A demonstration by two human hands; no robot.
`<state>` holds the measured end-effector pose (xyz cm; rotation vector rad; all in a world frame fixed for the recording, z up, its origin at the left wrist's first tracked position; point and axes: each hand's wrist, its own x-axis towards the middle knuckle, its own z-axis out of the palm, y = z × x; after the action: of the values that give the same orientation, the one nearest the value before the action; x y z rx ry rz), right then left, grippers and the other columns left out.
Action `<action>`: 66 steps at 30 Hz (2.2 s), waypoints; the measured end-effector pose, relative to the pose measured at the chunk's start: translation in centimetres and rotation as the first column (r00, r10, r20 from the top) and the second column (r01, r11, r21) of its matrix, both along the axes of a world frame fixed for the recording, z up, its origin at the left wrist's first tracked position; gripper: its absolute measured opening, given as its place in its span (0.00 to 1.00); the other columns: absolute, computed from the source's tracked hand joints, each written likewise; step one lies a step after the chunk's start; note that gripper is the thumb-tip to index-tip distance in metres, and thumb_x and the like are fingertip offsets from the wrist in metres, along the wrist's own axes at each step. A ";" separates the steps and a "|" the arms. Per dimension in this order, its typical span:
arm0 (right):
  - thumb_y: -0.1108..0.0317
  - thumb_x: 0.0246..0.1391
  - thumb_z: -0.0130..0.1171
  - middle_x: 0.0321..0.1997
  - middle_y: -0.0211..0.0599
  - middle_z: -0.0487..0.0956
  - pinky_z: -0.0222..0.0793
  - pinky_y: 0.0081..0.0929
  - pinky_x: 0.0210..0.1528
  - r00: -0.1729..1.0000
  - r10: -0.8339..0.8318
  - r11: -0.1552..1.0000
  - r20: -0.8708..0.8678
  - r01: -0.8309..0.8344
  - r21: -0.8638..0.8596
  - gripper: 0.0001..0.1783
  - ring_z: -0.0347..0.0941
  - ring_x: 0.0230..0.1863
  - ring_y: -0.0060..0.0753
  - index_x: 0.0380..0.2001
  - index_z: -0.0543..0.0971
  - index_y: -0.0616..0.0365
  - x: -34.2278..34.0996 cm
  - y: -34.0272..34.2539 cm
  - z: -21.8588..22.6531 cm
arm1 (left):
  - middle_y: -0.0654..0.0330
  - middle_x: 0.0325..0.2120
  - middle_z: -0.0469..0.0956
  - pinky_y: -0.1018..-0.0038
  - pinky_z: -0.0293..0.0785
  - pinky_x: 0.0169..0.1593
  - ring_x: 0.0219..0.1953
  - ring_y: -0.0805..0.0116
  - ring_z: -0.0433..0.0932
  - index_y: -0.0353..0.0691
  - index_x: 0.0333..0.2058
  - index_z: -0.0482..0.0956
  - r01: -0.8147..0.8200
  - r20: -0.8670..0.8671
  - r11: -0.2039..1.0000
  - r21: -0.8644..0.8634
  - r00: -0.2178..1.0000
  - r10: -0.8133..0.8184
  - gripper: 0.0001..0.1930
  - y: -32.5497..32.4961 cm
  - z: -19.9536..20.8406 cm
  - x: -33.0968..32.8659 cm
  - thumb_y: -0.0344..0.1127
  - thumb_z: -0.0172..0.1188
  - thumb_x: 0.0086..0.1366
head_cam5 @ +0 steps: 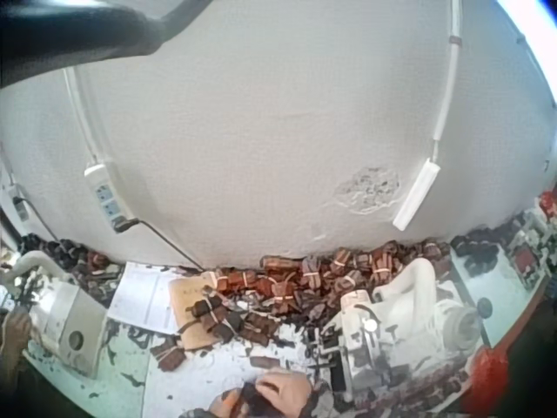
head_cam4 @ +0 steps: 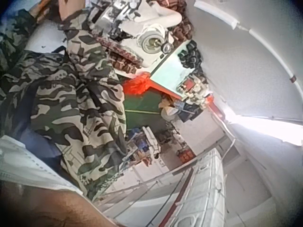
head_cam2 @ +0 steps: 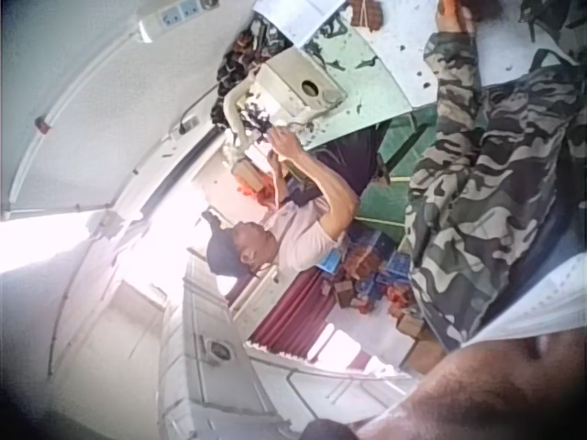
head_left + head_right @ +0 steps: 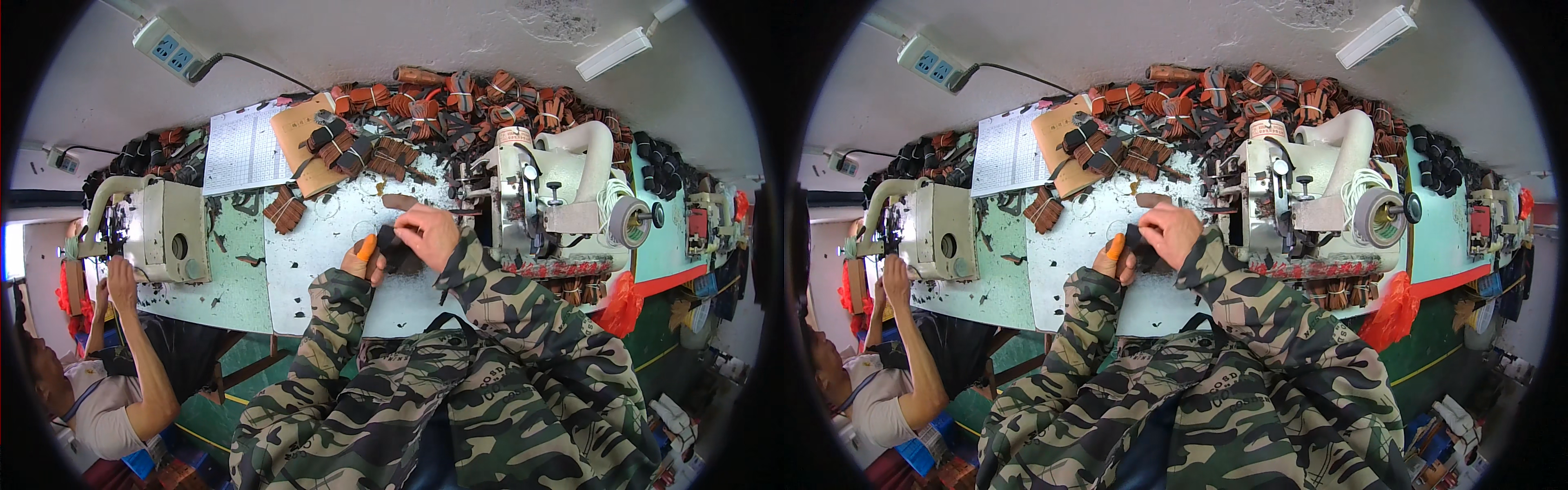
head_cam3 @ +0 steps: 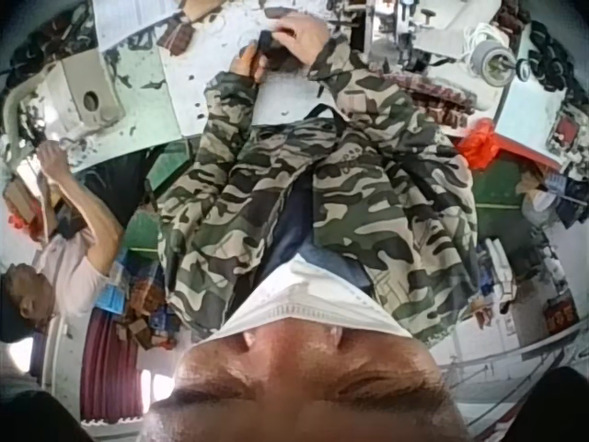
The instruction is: The person feeds leather pieces through an edge skiving machine, arranges the processed pieces into stacks on top of the machine, and bundles pieces together by hand.
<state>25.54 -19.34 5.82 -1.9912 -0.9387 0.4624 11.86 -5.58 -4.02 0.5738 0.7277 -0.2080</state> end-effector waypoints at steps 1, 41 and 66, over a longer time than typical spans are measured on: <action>0.70 0.46 0.59 0.28 0.36 0.74 0.69 0.31 0.32 0.991 0.045 0.998 0.127 -0.050 0.041 0.04 0.73 0.30 0.40 0.27 0.78 0.58 -0.2 -0.3 -0.3 | 0.59 0.15 0.72 0.75 0.56 0.09 0.06 0.71 0.63 0.42 0.39 0.72 0.004 0.004 1.000 -0.005 1.000 -0.004 0.20 -0.1 0.4 0.5 0.54 0.53 0.63; 0.66 0.45 0.60 0.21 0.41 0.77 0.68 0.35 0.29 0.969 0.015 0.958 -0.245 -0.084 -0.275 0.07 0.74 0.24 0.44 0.26 0.78 0.58 -7.7 -18.1 -2.4 | 0.48 0.39 0.77 0.64 0.70 0.48 0.43 0.50 0.75 0.40 0.40 0.76 -0.162 0.192 0.106 0.981 0.747 -0.637 0.15 -6.7 0.7 11.2 0.23 0.58 0.51; 0.61 0.47 0.61 0.19 0.38 0.75 0.66 0.34 0.25 0.768 -0.467 0.746 -0.438 0.608 0.272 0.24 0.74 0.23 0.43 0.45 0.65 0.58 -4.3 -23.6 5.2 | 0.60 0.26 0.75 0.80 0.73 0.28 0.24 0.76 0.73 0.35 0.31 0.69 0.201 0.218 0.634 0.747 0.827 -0.519 0.09 -22.9 17.2 9.9 0.31 0.60 0.59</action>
<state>21.19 -42.89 11.04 -1.6251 -0.1676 0.2375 21.72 -28.51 13.18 1.4739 0.2221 -0.1764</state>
